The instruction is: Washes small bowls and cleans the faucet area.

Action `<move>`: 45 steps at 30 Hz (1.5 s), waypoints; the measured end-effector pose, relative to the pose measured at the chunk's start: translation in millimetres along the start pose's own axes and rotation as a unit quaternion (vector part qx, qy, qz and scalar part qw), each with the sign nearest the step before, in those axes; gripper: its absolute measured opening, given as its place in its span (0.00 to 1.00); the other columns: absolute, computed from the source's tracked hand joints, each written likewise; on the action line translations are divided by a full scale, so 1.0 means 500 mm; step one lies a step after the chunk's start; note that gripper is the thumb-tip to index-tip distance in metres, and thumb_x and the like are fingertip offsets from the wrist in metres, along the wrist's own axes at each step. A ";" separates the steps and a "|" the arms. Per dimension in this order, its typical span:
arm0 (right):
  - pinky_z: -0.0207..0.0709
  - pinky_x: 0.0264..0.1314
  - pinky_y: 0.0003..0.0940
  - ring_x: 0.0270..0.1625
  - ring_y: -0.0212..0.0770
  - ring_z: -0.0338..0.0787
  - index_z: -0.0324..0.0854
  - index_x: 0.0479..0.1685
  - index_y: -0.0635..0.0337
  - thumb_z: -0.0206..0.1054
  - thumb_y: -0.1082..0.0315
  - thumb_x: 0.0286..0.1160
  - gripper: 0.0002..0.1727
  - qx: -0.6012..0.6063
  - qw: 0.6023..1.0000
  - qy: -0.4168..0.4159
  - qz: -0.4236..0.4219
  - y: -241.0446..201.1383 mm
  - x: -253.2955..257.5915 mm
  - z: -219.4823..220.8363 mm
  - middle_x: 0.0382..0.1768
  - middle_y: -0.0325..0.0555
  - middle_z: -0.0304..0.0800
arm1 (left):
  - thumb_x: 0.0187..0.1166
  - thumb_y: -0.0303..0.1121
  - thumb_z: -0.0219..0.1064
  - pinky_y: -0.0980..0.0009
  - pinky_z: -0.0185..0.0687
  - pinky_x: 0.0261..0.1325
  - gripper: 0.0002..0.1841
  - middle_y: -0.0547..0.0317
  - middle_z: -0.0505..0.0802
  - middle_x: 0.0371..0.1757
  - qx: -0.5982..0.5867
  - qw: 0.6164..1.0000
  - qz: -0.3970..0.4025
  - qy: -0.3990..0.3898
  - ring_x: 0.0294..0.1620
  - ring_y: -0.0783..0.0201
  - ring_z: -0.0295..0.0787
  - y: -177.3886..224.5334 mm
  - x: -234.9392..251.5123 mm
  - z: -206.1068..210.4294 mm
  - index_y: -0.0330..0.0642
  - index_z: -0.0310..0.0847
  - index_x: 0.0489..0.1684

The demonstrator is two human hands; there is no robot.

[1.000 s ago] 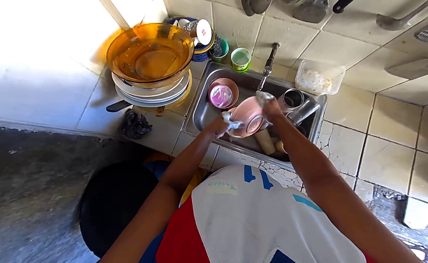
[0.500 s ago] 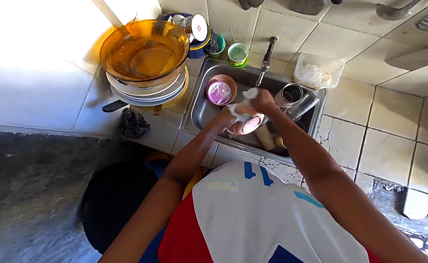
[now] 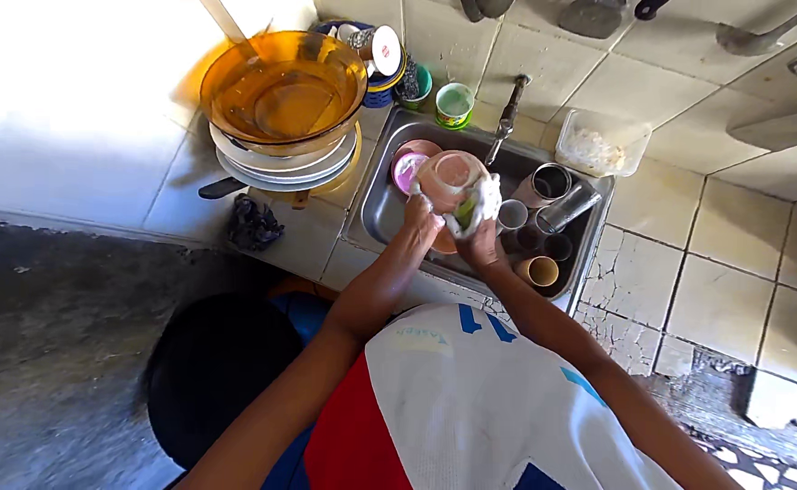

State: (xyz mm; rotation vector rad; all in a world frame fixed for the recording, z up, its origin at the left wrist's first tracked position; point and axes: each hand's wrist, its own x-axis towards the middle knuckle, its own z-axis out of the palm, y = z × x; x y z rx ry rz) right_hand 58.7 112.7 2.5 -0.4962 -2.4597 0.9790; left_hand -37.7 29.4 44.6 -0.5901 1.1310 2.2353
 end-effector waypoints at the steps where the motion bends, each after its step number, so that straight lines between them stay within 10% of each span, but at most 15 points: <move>1: 0.73 0.79 0.61 0.72 0.72 0.82 0.81 0.62 0.78 0.72 0.57 0.74 0.30 -0.057 0.998 -0.005 -0.023 -0.008 -0.010 0.008 0.64 0.77 0.84 | 0.95 0.49 0.43 0.54 0.77 0.71 0.24 0.50 0.80 0.73 0.000 0.999 -0.013 0.034 0.71 0.57 0.78 -0.003 -0.002 0.009 0.46 0.65 0.81; 8: 0.77 0.72 0.64 0.68 0.70 0.87 0.77 0.70 0.76 0.64 0.70 0.80 0.23 -0.090 0.975 -0.140 0.149 -0.059 0.045 -0.036 0.64 0.75 0.85 | 0.87 0.25 0.53 0.50 0.80 0.60 0.13 0.41 0.83 0.59 0.155 0.976 0.086 0.126 0.59 0.52 0.80 -0.010 -0.004 0.039 0.31 0.75 0.62; 17: 0.83 0.63 0.61 0.58 0.71 0.92 0.87 0.49 0.79 0.73 0.71 0.64 0.18 -0.088 0.965 -0.086 -0.231 -0.017 0.047 -0.046 0.50 0.73 0.93 | 0.92 0.33 0.51 0.55 0.85 0.56 0.16 0.44 0.86 0.57 0.199 0.980 0.028 0.015 0.54 0.56 0.85 0.006 -0.009 0.009 0.34 0.73 0.69; 22: 0.79 0.68 0.64 0.62 0.74 0.89 0.85 0.56 0.80 0.70 0.72 0.69 0.20 -0.070 0.991 -0.060 -0.092 0.026 0.071 -0.074 0.55 0.77 0.90 | 0.87 0.24 0.54 0.58 0.79 0.56 0.13 0.40 0.85 0.51 0.373 0.922 0.102 0.017 0.50 0.56 0.81 0.025 0.003 -0.012 0.24 0.76 0.60; 34: 0.79 0.68 0.67 0.67 0.74 0.86 0.85 0.58 0.76 0.69 0.75 0.69 0.18 -0.136 0.972 -0.168 -0.094 -0.008 0.060 -0.101 0.60 0.76 0.87 | 0.92 0.40 0.55 0.50 0.84 0.64 0.20 0.42 0.86 0.64 0.222 0.973 0.057 0.033 0.63 0.53 0.84 0.014 0.066 -0.035 0.35 0.74 0.72; 39: 0.76 0.75 0.63 0.70 0.72 0.85 0.83 0.61 0.78 0.71 0.69 0.72 0.22 -0.090 0.985 -0.141 -0.038 -0.006 0.068 -0.062 0.62 0.76 0.87 | 0.89 0.30 0.54 0.53 0.84 0.57 0.15 0.40 0.86 0.57 0.279 0.959 0.010 0.054 0.54 0.54 0.84 -0.011 0.018 -0.031 0.29 0.75 0.66; 45: 0.76 0.73 0.65 0.66 0.70 0.88 0.83 0.63 0.76 0.70 0.70 0.75 0.21 -0.025 0.971 -0.200 0.128 0.029 0.032 -0.032 0.59 0.74 0.89 | 0.83 0.25 0.63 0.59 0.81 0.70 0.15 0.40 0.89 0.60 0.315 0.931 0.176 0.056 0.63 0.57 0.85 -0.038 0.082 -0.055 0.27 0.79 0.64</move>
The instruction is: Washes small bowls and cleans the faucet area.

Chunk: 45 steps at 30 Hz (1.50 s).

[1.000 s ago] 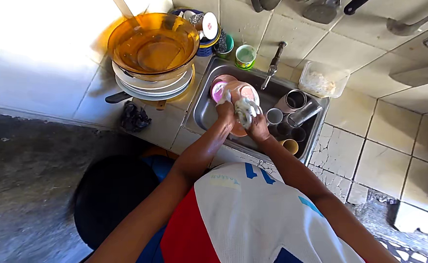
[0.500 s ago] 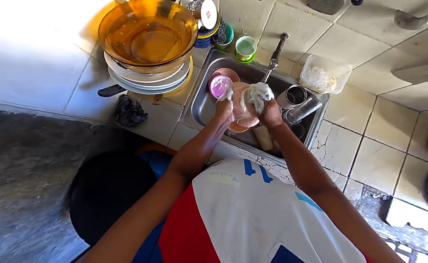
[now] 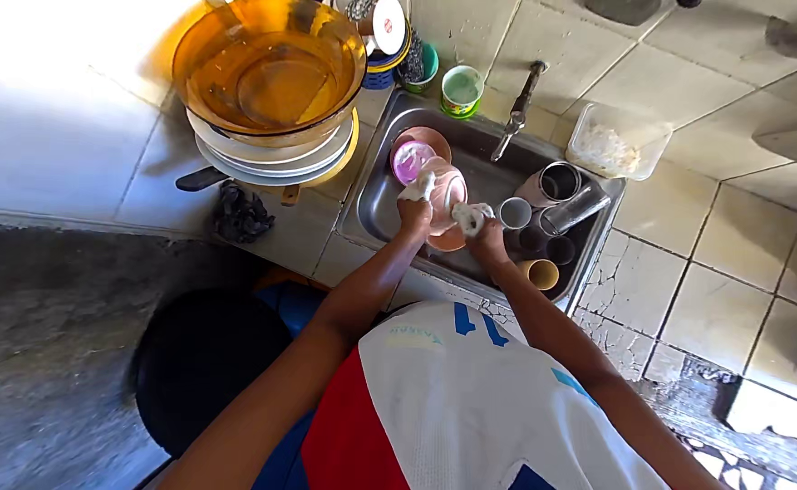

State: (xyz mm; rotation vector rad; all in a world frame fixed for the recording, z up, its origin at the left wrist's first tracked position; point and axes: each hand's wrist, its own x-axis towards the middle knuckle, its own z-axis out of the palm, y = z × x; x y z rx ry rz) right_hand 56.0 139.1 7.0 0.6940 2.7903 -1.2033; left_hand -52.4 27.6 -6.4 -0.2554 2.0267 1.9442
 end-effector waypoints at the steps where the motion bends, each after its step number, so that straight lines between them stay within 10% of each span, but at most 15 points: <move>1: 0.76 0.74 0.65 0.66 0.69 0.88 0.83 0.63 0.75 0.68 0.70 0.78 0.20 0.011 1.000 -0.026 0.013 0.007 -0.005 0.009 0.59 0.73 0.89 | 0.80 0.24 0.66 0.61 0.80 0.70 0.15 0.39 0.90 0.57 0.067 0.996 0.062 -0.008 0.62 0.56 0.86 -0.001 0.012 -0.004 0.25 0.81 0.60; 6: 0.72 0.78 0.62 0.70 0.64 0.86 0.83 0.66 0.70 0.63 0.65 0.85 0.19 0.040 0.985 -0.095 0.135 0.073 0.013 0.044 0.63 0.68 0.88 | 0.86 0.38 0.61 0.50 0.75 0.78 0.17 0.48 0.91 0.66 0.472 0.820 0.257 -0.196 0.73 0.50 0.83 0.009 0.142 -0.006 0.41 0.87 0.65; 11: 0.74 0.75 0.66 0.69 0.65 0.87 0.85 0.64 0.68 0.66 0.62 0.83 0.20 -0.018 0.981 -0.150 0.123 0.104 0.067 0.059 0.61 0.68 0.89 | 0.87 0.26 0.53 0.43 0.53 0.90 0.17 0.46 0.88 0.71 0.590 0.685 0.324 -0.279 0.84 0.42 0.70 -0.069 0.270 -0.036 0.41 0.86 0.65; 15: 0.72 0.78 0.68 0.78 0.65 0.80 0.76 0.77 0.63 0.64 0.62 0.83 0.26 -0.135 0.962 -0.232 0.045 0.112 0.131 0.088 0.75 0.65 0.80 | 0.79 0.40 0.67 0.33 0.30 0.92 0.33 0.38 0.64 0.91 0.568 0.741 0.308 -0.183 0.94 0.31 0.42 -0.130 0.246 -0.068 0.45 0.69 0.86; 18: 0.69 0.78 0.73 0.83 0.70 0.72 0.71 0.82 0.64 0.60 0.61 0.86 0.28 -0.221 0.937 -0.269 0.025 0.128 0.145 0.108 0.81 0.68 0.72 | 0.79 0.48 0.70 0.49 0.63 0.86 0.32 0.39 0.80 0.79 0.496 0.839 0.192 -0.110 0.84 0.43 0.71 -0.145 0.131 -0.060 0.40 0.76 0.79; 21: 0.69 0.77 0.74 0.82 0.72 0.71 0.74 0.79 0.64 0.60 0.51 0.85 0.31 -0.226 0.940 -0.254 0.020 0.185 0.139 0.153 0.79 0.71 0.73 | 0.79 0.40 0.70 0.47 0.75 0.77 0.27 0.30 0.85 0.68 0.437 0.888 0.040 -0.137 0.72 0.38 0.81 -0.182 0.042 -0.044 0.27 0.78 0.70; 25: 0.66 0.80 0.72 0.84 0.71 0.69 0.71 0.82 0.62 0.63 0.47 0.83 0.35 -0.213 0.941 -0.261 0.034 0.182 0.099 0.161 0.81 0.70 0.70 | 0.87 0.28 0.61 0.53 0.74 0.79 0.22 0.33 0.74 0.82 0.510 0.830 -0.095 -0.206 0.80 0.42 0.76 0.037 -0.036 -0.015 0.24 0.70 0.76; 37: 0.65 0.83 0.69 0.85 0.69 0.69 0.70 0.81 0.66 0.74 0.58 0.75 0.37 -0.159 0.932 -0.324 0.021 0.160 0.022 0.146 0.82 0.70 0.70 | 0.86 0.25 0.58 0.50 0.67 0.82 0.22 0.28 0.77 0.78 0.550 0.795 -0.104 -0.235 0.83 0.38 0.71 0.160 -0.106 0.008 0.20 0.68 0.75; 41: 0.69 0.82 0.65 0.81 0.65 0.77 0.70 0.83 0.64 0.71 0.59 0.77 0.35 -0.075 0.962 -0.256 0.064 0.177 0.012 0.168 0.78 0.67 0.77 | 0.88 0.28 0.58 0.51 0.70 0.80 0.18 0.31 0.82 0.74 0.489 0.836 -0.092 -0.232 0.79 0.42 0.77 0.162 -0.133 0.011 0.23 0.77 0.69; 45: 0.70 0.84 0.45 0.79 0.47 0.80 0.70 0.82 0.65 0.58 0.67 0.88 0.25 0.295 0.939 -0.084 0.159 0.111 -0.022 0.166 0.77 0.58 0.80 | 0.88 0.32 0.59 0.45 0.65 0.81 0.20 0.30 0.76 0.79 0.365 0.915 -0.030 -0.169 0.80 0.36 0.70 0.021 -0.141 0.015 0.32 0.78 0.74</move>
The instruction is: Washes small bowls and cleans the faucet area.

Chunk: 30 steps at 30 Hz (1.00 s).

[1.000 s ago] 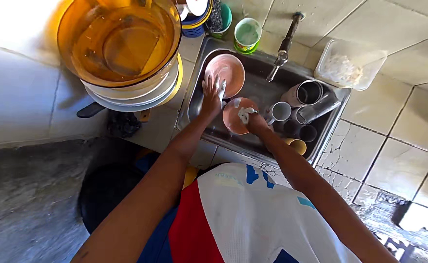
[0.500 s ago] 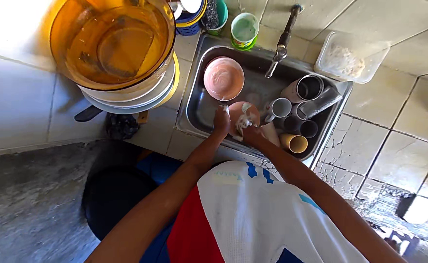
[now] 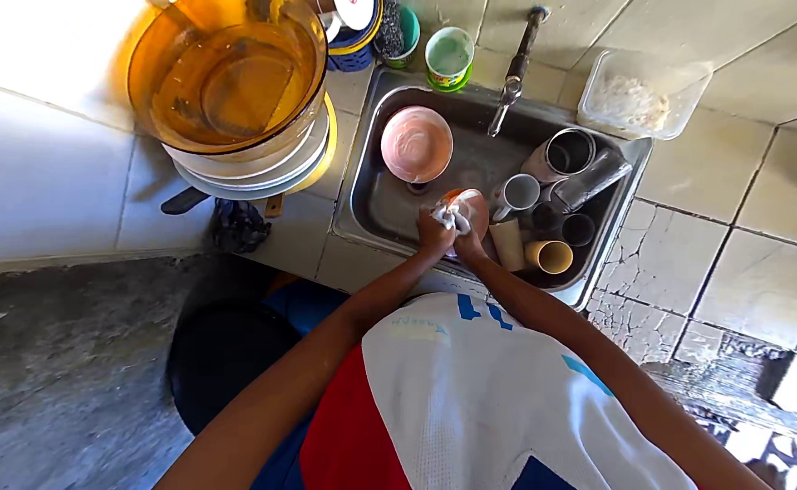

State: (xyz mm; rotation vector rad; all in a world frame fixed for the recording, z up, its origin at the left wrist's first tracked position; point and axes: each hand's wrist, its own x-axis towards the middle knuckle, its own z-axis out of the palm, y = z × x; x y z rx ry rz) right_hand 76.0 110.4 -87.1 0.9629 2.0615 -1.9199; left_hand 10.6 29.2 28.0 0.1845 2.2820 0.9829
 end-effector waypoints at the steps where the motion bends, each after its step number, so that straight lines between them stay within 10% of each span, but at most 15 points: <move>1: 0.72 0.81 0.42 0.77 0.41 0.80 0.68 0.85 0.59 0.52 0.68 0.91 0.25 0.107 0.994 0.010 0.006 -0.023 -0.026 0.008 0.77 0.52 0.79 | 0.88 0.30 0.59 0.44 0.61 0.83 0.21 0.30 0.75 0.80 -0.042 0.999 0.010 0.007 0.82 0.35 0.67 -0.009 0.000 0.011 0.31 0.75 0.77; 6: 0.85 0.57 0.43 0.54 0.40 0.88 0.75 0.73 0.61 0.47 0.61 0.94 0.21 0.245 0.968 0.022 0.049 -0.085 -0.042 0.040 0.56 0.51 0.87 | 0.90 0.34 0.57 0.54 0.73 0.79 0.26 0.31 0.81 0.75 -0.175 0.981 0.080 0.033 0.77 0.45 0.78 -0.063 0.056 0.039 0.26 0.66 0.82; 9: 0.81 0.73 0.43 0.65 0.46 0.89 0.74 0.75 0.70 0.55 0.70 0.90 0.20 -0.023 0.994 -0.084 -0.071 -0.096 -0.069 0.005 0.64 0.61 0.88 | 0.89 0.30 0.54 0.49 0.77 0.72 0.22 0.34 0.83 0.70 -0.233 0.970 -0.053 0.051 0.70 0.47 0.80 -0.043 0.085 0.009 0.29 0.69 0.78; 11: 0.68 0.84 0.59 0.76 0.61 0.82 0.76 0.77 0.68 0.62 0.69 0.84 0.24 -0.271 0.946 -0.143 -0.110 -0.092 -0.076 -0.050 0.70 0.67 0.84 | 0.91 0.31 0.50 0.47 0.78 0.67 0.19 0.34 0.82 0.67 -0.273 0.953 -0.126 0.047 0.66 0.46 0.79 -0.014 0.077 -0.032 0.27 0.71 0.72; 15: 0.72 0.68 0.77 0.71 0.73 0.83 0.79 0.75 0.59 0.65 0.63 0.77 0.26 -0.573 0.805 -0.106 -0.111 -0.109 -0.020 -0.137 0.67 0.69 0.85 | 0.93 0.54 0.49 0.46 0.85 0.58 0.28 0.40 0.83 0.69 -0.352 0.916 -0.189 -0.029 0.63 0.47 0.84 -0.029 0.072 -0.064 0.44 0.67 0.80; 19: 0.70 0.77 0.73 0.82 0.69 0.74 0.69 0.85 0.59 0.60 0.61 0.84 0.30 -0.518 0.833 -0.082 -0.178 -0.141 0.025 -0.127 0.79 0.66 0.75 | 0.92 0.56 0.49 0.45 0.85 0.59 0.28 0.45 0.83 0.73 -0.394 0.904 -0.140 -0.088 0.66 0.48 0.84 -0.025 0.064 -0.058 0.54 0.64 0.85; 24: 0.64 0.87 0.55 0.81 0.60 0.78 0.73 0.81 0.68 0.55 0.62 0.90 0.26 -0.289 0.891 -0.211 -0.280 -0.153 -0.032 -0.068 0.77 0.65 0.80 | 0.94 0.46 0.49 0.62 0.84 0.51 0.21 0.52 0.86 0.54 -0.428 0.899 -0.088 -0.031 0.48 0.62 0.84 -0.023 0.071 -0.060 0.42 0.71 0.73; 30: 0.70 0.73 0.74 0.70 0.70 0.84 0.85 0.62 0.67 0.71 0.65 0.73 0.21 -0.622 0.736 -0.171 -0.205 -0.209 -0.054 -0.163 0.60 0.68 0.88 | 0.91 0.58 0.49 0.50 0.86 0.62 0.30 0.47 0.86 0.70 -0.464 0.880 -0.094 -0.031 0.66 0.52 0.85 -0.064 0.077 -0.078 0.47 0.69 0.81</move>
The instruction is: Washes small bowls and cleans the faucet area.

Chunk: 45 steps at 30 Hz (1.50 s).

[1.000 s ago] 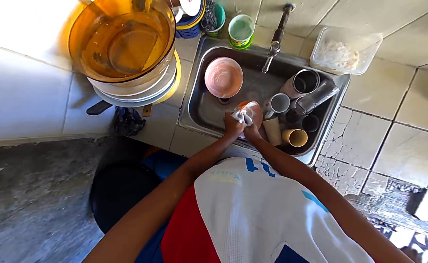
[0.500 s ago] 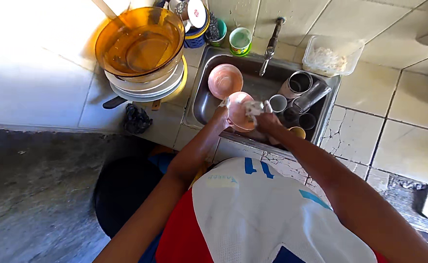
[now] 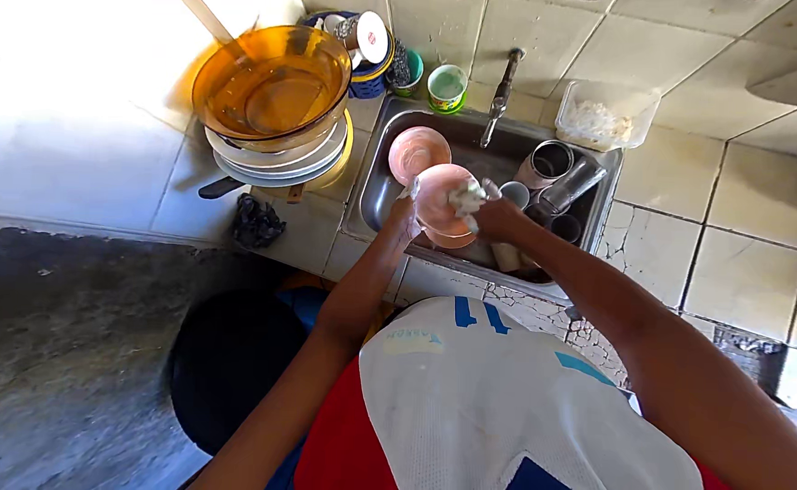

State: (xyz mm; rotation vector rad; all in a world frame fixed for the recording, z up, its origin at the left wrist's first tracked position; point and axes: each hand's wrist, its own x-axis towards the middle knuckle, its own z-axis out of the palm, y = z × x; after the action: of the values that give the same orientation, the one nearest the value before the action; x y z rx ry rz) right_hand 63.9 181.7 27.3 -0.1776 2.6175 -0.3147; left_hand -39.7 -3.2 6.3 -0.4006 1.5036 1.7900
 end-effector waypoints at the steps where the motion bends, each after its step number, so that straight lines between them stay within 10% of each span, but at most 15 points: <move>1: 0.63 0.80 0.73 0.75 0.69 0.80 0.82 0.66 0.67 0.68 0.63 0.77 0.23 -0.021 0.999 0.015 0.021 0.003 0.007 -0.010 0.65 0.68 0.86 | 0.90 0.59 0.50 0.50 0.87 0.59 0.30 0.47 0.86 0.68 0.000 1.000 -0.011 -0.006 0.65 0.52 0.86 -0.006 -0.004 0.007 0.48 0.69 0.80; 5: 0.59 0.87 0.66 0.83 0.65 0.73 0.76 0.78 0.65 0.66 0.65 0.77 0.28 0.137 0.983 0.118 -0.022 -0.035 0.061 0.015 0.76 0.66 0.79 | 0.93 0.55 0.47 0.52 0.84 0.66 0.28 0.50 0.85 0.71 -0.037 0.998 0.026 -0.051 0.68 0.55 0.84 -0.020 0.003 0.040 0.49 0.66 0.84; 8: 0.61 0.88 0.60 0.84 0.63 0.74 0.74 0.80 0.66 0.67 0.69 0.78 0.29 0.211 0.969 0.090 -0.086 -0.075 0.031 0.000 0.78 0.66 0.78 | 0.94 0.54 0.44 0.58 0.87 0.54 0.27 0.49 0.88 0.56 -0.050 0.996 0.066 -0.027 0.52 0.59 0.87 -0.011 0.013 0.031 0.43 0.70 0.76; 12: 0.70 0.76 0.71 0.77 0.69 0.79 0.84 0.68 0.62 0.76 0.65 0.65 0.28 0.083 0.989 0.116 -0.043 -0.019 0.012 0.001 0.70 0.66 0.84 | 0.95 0.46 0.47 0.55 0.82 0.67 0.23 0.48 0.83 0.70 -0.062 0.994 0.090 0.009 0.67 0.58 0.82 0.006 0.000 0.001 0.43 0.67 0.80; 17: 0.63 0.81 0.71 0.82 0.72 0.71 0.74 0.78 0.64 0.71 0.58 0.69 0.35 0.107 0.979 0.165 0.049 -0.034 0.055 -0.052 0.77 0.72 0.75 | 0.92 0.60 0.44 0.48 0.81 0.71 0.31 0.51 0.81 0.77 -0.038 0.996 0.066 -0.055 0.75 0.55 0.80 -0.008 0.010 0.035 0.50 0.65 0.85; 22: 0.63 0.84 0.65 0.79 0.66 0.78 0.78 0.77 0.64 0.71 0.66 0.74 0.29 0.219 0.968 0.108 -0.052 -0.079 0.038 0.000 0.72 0.67 0.82 | 0.93 0.56 0.46 0.61 0.87 0.44 0.26 0.53 0.88 0.47 -0.058 0.996 0.071 -0.015 0.42 0.61 0.87 0.002 0.014 0.022 0.43 0.72 0.69; 26: 0.61 0.83 0.69 0.77 0.65 0.79 0.85 0.67 0.61 0.71 0.62 0.71 0.24 0.064 0.986 0.147 -0.044 -0.021 -0.007 0.008 0.69 0.63 0.86 | 0.94 0.50 0.47 0.50 0.83 0.66 0.25 0.47 0.85 0.69 -0.106 0.993 0.048 -0.003 0.66 0.54 0.84 -0.002 0.009 -0.012 0.43 0.69 0.78; 30: 0.41 0.94 0.66 0.93 0.62 0.57 0.63 0.89 0.60 0.51 0.42 0.86 0.39 0.002 0.983 0.177 0.040 -0.012 0.038 -0.031 0.89 0.61 0.64 | 0.91 0.61 0.45 0.49 0.83 0.68 0.32 0.49 0.84 0.72 -0.080 0.993 0.045 -0.070 0.71 0.54 0.83 -0.007 0.012 -0.001 0.48 0.66 0.83; 33: 0.51 0.91 0.66 0.92 0.61 0.60 0.62 0.90 0.56 0.52 0.38 0.86 0.41 0.106 0.980 0.167 0.005 -0.056 0.077 -0.054 0.88 0.59 0.64 | 0.91 0.61 0.43 0.51 0.83 0.69 0.33 0.51 0.85 0.73 -0.087 0.988 0.043 -0.121 0.70 0.55 0.84 0.009 0.008 0.017 0.50 0.64 0.86; 36: 0.70 0.81 0.60 0.75 0.60 0.82 0.81 0.70 0.66 0.61 0.60 0.85 0.23 0.231 0.953 0.157 -0.119 -0.092 0.095 -0.027 0.68 0.64 0.86 | 0.94 0.54 0.40 0.66 0.87 0.44 0.24 0.59 0.89 0.42 -0.116 0.985 0.047 -0.120 0.41 0.67 0.88 0.026 -0.008 0.026 0.47 0.74 0.61; 38: 0.71 0.81 0.56 0.73 0.59 0.84 0.79 0.71 0.69 0.62 0.68 0.83 0.22 0.270 0.947 0.098 -0.145 -0.091 0.080 -0.021 0.67 0.65 0.86 | 0.95 0.52 0.41 0.68 0.87 0.41 0.23 0.59 0.88 0.38 -0.110 0.986 0.056 -0.113 0.36 0.68 0.87 0.032 -0.010 0.011 0.45 0.75 0.59; 45: 0.69 0.74 0.72 0.74 0.71 0.79 0.86 0.61 0.68 0.72 0.66 0.69 0.21 -0.025 0.994 0.091 -0.062 -0.005 -0.001 -0.064 0.65 0.68 0.86 | 0.91 0.62 0.42 0.50 0.77 0.78 0.34 0.52 0.79 0.81 -0.035 0.992 0.096 -0.073 0.80 0.57 0.76 0.040 0.013 -0.035 0.49 0.62 0.88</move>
State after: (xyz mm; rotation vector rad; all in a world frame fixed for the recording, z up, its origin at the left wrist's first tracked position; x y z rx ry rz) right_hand 48.9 185.3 55.4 -0.3443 2.8023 -0.3219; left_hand -62.3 -18.0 11.5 -0.1585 1.4185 1.9817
